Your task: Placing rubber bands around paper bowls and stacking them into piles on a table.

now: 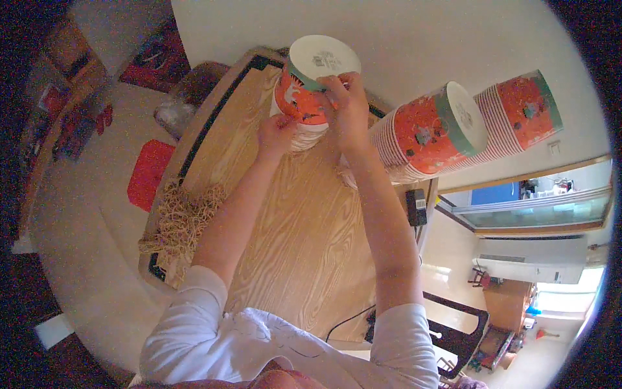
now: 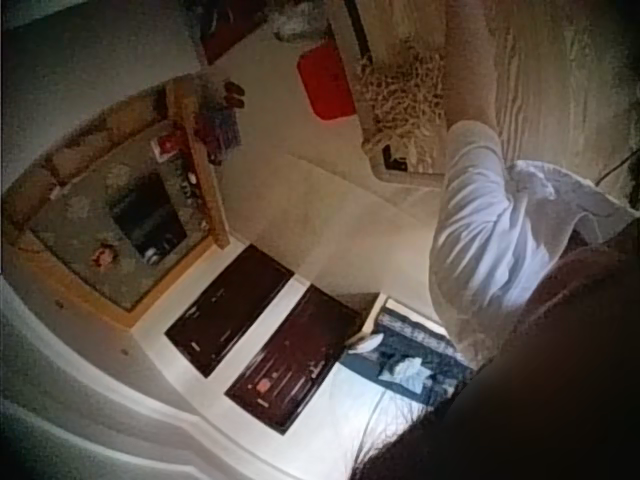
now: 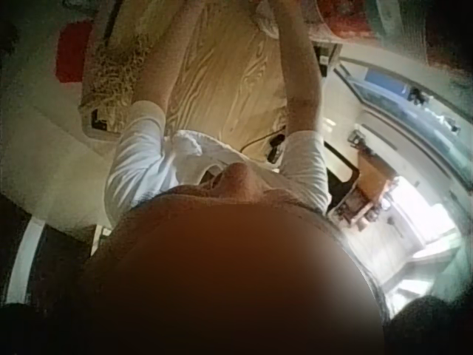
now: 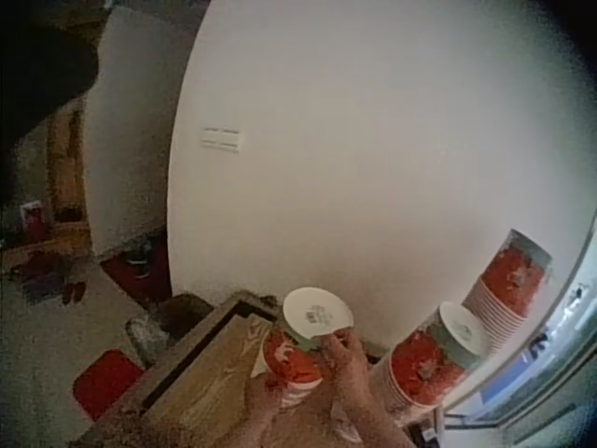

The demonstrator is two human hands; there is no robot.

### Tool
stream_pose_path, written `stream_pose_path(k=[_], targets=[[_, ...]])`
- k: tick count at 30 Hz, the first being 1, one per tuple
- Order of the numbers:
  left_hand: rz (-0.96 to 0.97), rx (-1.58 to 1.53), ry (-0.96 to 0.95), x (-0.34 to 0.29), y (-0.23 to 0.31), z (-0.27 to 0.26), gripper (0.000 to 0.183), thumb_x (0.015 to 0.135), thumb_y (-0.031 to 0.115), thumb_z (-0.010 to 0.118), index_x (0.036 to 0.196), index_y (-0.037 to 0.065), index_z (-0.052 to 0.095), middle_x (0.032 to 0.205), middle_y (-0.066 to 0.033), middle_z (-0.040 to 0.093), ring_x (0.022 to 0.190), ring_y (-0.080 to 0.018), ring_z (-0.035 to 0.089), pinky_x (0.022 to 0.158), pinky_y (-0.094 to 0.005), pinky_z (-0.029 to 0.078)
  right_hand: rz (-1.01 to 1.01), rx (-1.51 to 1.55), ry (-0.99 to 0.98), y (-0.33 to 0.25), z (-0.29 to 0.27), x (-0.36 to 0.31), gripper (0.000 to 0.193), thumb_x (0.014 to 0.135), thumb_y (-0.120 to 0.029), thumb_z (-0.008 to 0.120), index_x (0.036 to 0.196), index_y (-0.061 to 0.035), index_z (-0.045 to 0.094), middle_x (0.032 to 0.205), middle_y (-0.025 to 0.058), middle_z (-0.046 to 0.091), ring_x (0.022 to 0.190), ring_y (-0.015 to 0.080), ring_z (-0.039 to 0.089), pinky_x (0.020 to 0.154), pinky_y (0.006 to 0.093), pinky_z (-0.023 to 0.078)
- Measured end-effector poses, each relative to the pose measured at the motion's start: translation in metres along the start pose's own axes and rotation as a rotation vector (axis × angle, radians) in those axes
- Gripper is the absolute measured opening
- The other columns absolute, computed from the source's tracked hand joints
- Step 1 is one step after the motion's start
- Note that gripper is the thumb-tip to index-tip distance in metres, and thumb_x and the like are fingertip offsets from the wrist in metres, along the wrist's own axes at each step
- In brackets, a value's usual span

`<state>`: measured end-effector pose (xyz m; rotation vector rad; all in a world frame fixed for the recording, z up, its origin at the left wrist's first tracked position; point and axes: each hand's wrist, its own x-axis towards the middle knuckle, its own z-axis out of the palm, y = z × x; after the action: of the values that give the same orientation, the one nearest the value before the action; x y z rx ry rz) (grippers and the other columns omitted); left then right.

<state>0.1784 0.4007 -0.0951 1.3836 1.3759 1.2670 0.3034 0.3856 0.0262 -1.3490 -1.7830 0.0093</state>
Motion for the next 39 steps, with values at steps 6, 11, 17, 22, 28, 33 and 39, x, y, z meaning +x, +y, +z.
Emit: stream_pose_path(k=[6, 11, 17, 22, 28, 33, 39], targets=[[-0.102, -0.174, 0.033, -0.008, -0.003, 0.004, 0.026, 0.078, 0.026, 0.063, 0.077, 0.000, 0.064, 0.067, -0.0112, 0.064, 0.063, -0.0204, 0.061, 0.059, -0.0329, 0.046, -0.088, -0.088, 0.011, 0.005, -0.003, 0.001, 0.026, 0.072, -0.004, 0.069, 0.096, -0.0063, 0.060, 0.091, 0.0085, 0.050, 0.071, 0.0187, 0.053, 0.065, 0.0289, 0.047], [-0.007, -0.071, 0.038, -0.004, -0.015, -0.006, 0.028, 0.078, 0.028, 0.064, 0.080, 0.000, 0.064, 0.067, -0.0109, 0.063, 0.062, -0.0194, 0.060, 0.059, -0.0329, 0.046, -0.059, -0.022, 0.241, -0.019, 0.012, -0.030, 0.022, 0.073, -0.002, 0.067, 0.093, -0.0035, 0.059, 0.087, 0.0088, 0.051, 0.069, 0.0187, 0.053, 0.063, 0.0291, 0.046], [-0.017, -0.084, -0.002, 0.000, -0.008, -0.005, 0.028, 0.075, 0.028, 0.066, 0.078, 0.000, 0.065, 0.067, -0.0121, 0.062, 0.062, -0.0210, 0.060, 0.057, -0.0323, 0.046, 0.217, 0.050, 0.176, 0.015, 0.058, -0.092, 0.014, 0.074, -0.002, 0.065, 0.086, -0.0038, 0.058, 0.073, 0.0072, 0.052, 0.060, 0.0165, 0.051, 0.054, 0.0303, 0.044], [-0.020, -0.084, -0.031, -0.004, 0.001, -0.011, 0.022, 0.073, 0.022, 0.068, 0.076, 0.001, 0.066, 0.070, -0.0131, 0.062, 0.065, -0.0251, 0.061, 0.060, -0.0340, 0.047, 0.215, -0.042, 0.143, 0.019, 0.078, -0.092, 0.013, 0.072, -0.002, 0.066, 0.083, -0.0021, 0.058, 0.073, 0.0088, 0.054, 0.059, 0.0185, 0.052, 0.053, 0.0307, 0.043], [0.086, 0.195, 0.020, 0.001, 0.008, -0.003, 0.016, 0.072, 0.017, 0.067, 0.076, 0.001, 0.065, 0.070, -0.0112, 0.065, 0.065, -0.0231, 0.063, 0.061, -0.0341, 0.049, 0.227, 0.007, 0.136, 0.008, 0.077, -0.090, 0.012, 0.071, 0.000, 0.064, 0.082, -0.0015, 0.058, 0.074, 0.0108, 0.054, 0.059, 0.0216, 0.053, 0.055, 0.0321, 0.044], [0.082, 0.195, 0.014, 0.010, 0.001, 0.000, 0.020, 0.073, 0.020, 0.067, 0.077, 0.001, 0.065, 0.071, -0.0114, 0.065, 0.066, -0.0234, 0.063, 0.062, -0.0342, 0.049, 0.203, 0.024, 0.034, 0.010, 0.079, -0.094, 0.013, 0.073, -0.002, 0.062, 0.085, -0.0019, 0.057, 0.077, 0.0112, 0.055, 0.064, 0.0228, 0.055, 0.059, 0.0338, 0.045], [-0.108, -0.108, -0.006, 0.007, -0.007, -0.009, 0.018, 0.073, 0.020, 0.067, 0.075, 0.002, 0.064, 0.070, -0.0104, 0.062, 0.065, -0.0231, 0.059, 0.058, -0.0326, 0.045, 0.367, 0.159, 0.104, 0.016, 0.077, -0.106, 0.015, 0.078, -0.002, 0.060, 0.091, -0.0027, 0.052, 0.076, 0.0074, 0.055, 0.065, 0.0160, 0.054, 0.059, 0.0277, 0.044]])
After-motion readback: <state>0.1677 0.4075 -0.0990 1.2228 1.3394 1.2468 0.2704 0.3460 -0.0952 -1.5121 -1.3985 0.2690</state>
